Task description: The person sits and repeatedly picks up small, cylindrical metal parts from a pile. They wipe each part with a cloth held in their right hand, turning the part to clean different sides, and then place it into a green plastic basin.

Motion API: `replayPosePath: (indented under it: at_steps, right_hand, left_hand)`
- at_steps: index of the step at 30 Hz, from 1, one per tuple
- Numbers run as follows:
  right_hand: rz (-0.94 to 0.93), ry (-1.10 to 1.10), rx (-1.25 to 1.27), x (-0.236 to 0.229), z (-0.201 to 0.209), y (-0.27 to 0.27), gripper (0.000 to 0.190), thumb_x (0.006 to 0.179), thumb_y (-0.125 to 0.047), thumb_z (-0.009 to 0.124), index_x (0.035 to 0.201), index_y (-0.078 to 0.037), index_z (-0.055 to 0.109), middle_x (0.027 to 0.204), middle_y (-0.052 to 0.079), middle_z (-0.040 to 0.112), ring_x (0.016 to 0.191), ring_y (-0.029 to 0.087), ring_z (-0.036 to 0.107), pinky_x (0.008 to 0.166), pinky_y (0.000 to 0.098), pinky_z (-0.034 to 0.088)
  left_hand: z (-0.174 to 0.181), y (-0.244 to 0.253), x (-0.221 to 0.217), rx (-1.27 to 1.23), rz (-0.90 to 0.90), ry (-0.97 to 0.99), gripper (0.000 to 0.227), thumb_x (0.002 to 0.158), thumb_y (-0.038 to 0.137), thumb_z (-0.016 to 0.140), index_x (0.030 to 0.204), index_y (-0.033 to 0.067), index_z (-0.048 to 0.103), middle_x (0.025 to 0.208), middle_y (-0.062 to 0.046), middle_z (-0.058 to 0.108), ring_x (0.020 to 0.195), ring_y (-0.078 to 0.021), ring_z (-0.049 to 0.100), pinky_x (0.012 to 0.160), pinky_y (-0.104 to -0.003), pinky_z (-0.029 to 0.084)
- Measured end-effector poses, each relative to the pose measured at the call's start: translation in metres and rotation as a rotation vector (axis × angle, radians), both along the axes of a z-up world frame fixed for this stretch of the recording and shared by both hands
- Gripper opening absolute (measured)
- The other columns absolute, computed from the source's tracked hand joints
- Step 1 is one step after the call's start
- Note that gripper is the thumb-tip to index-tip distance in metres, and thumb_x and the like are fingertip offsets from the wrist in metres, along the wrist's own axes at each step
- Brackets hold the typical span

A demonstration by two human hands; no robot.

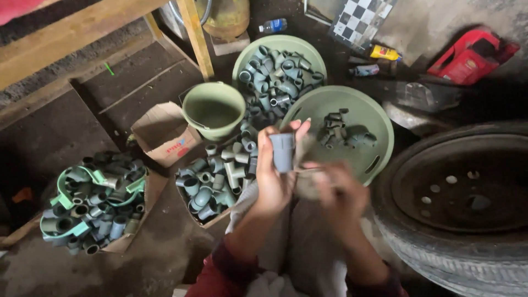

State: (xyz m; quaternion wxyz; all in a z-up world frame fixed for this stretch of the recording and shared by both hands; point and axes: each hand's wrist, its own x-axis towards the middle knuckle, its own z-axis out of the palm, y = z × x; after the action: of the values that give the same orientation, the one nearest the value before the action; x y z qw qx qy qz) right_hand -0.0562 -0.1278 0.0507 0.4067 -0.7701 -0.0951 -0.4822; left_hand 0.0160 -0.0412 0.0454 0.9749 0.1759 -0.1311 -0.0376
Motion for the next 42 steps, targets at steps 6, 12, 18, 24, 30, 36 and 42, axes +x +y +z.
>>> replayPosePath:
  at_steps: [6,12,18,24,30,36,42]
  right_hand:
    - [0.231,0.005,-0.101,0.009,0.026,0.006,0.023,0.082,-0.015,0.083,0.102,-0.005,0.079,0.114,0.011,0.079,0.111,0.029,0.075,0.103,0.0359,0.043]
    - [0.074,-0.175,-0.264,0.020,0.002,0.010,0.023,0.086,-0.005,0.077,0.108,-0.009,0.075,0.113,0.013,0.076,0.102,0.034,0.076,0.090,0.0408,0.052]
    - [-0.141,-0.414,-0.446,0.025,-0.023,0.014,0.033,0.091,0.006,0.070,0.116,-0.015,0.070,0.111,0.015,0.073,0.091,0.041,0.076,0.075,0.0467,0.064]
    - [-0.156,-0.264,-0.229,0.012,-0.002,0.025,0.009,0.086,-0.012,0.081,0.094,-0.010,0.085,0.096,0.009,0.079,0.082,0.021,0.074,0.082,0.0335,0.058]
    - [-0.244,-0.050,0.019,0.007,0.008,0.028,0.014,0.090,-0.008,0.080,0.104,-0.007,0.081,0.111,0.014,0.064,0.095,0.028,0.072,0.087,0.0408,0.062]
    - [-0.164,-0.104,-0.155,0.011,0.010,0.026,0.005,0.091,-0.007,0.079,0.095,-0.010,0.080,0.098,0.007,0.074,0.083,0.022,0.074,0.081,0.0346,0.061]
    - [-0.358,-0.250,-0.639,0.018,-0.029,-0.008,0.031,0.096,-0.010,0.074,0.123,-0.021,0.063,0.108,0.004,0.072,0.087,0.020,0.071,0.074,0.0349,0.057]
  left_hand:
    - [0.018,0.005,-0.021,0.096,0.012,-0.119,0.027,0.113,0.033,0.031,0.111,0.0072,0.039,0.137,-0.040,0.052,0.130,-0.0493,0.055,0.115,-0.057,0.038]
    - [0.002,0.006,-0.025,0.030,0.012,-0.074,0.023,0.114,0.033,0.032,0.106,0.0120,0.039,0.143,-0.029,0.055,0.136,-0.0404,0.053,0.112,-0.047,0.044]
    - [-0.001,0.006,-0.025,0.054,0.001,-0.097,0.027,0.112,0.042,0.032,0.107,0.0159,0.035,0.151,-0.032,0.047,0.144,-0.0462,0.043,0.110,-0.045,0.041]
    - [0.067,0.007,-0.044,0.300,0.180,-0.135,0.026,0.111,0.032,0.037,0.104,0.0079,0.043,0.100,-0.012,0.054,0.087,-0.0172,0.052,0.077,-0.029,0.040]
    - [0.001,-0.003,-0.027,0.067,0.089,-0.265,0.025,0.113,0.027,0.029,0.101,0.0063,0.037,0.131,-0.044,0.053,0.129,-0.0557,0.053,0.102,-0.061,0.046]
    - [0.005,0.007,-0.024,0.306,0.232,-0.230,0.023,0.113,0.023,0.036,0.103,0.0051,0.044,0.129,-0.035,0.060,0.128,-0.0495,0.057,0.109,-0.054,0.041]
    - [0.013,0.019,-0.030,0.411,0.316,-0.270,0.023,0.113,0.025,0.038,0.102,0.0063,0.045,0.122,-0.031,0.063,0.126,-0.0488,0.060,0.112,-0.057,0.038]
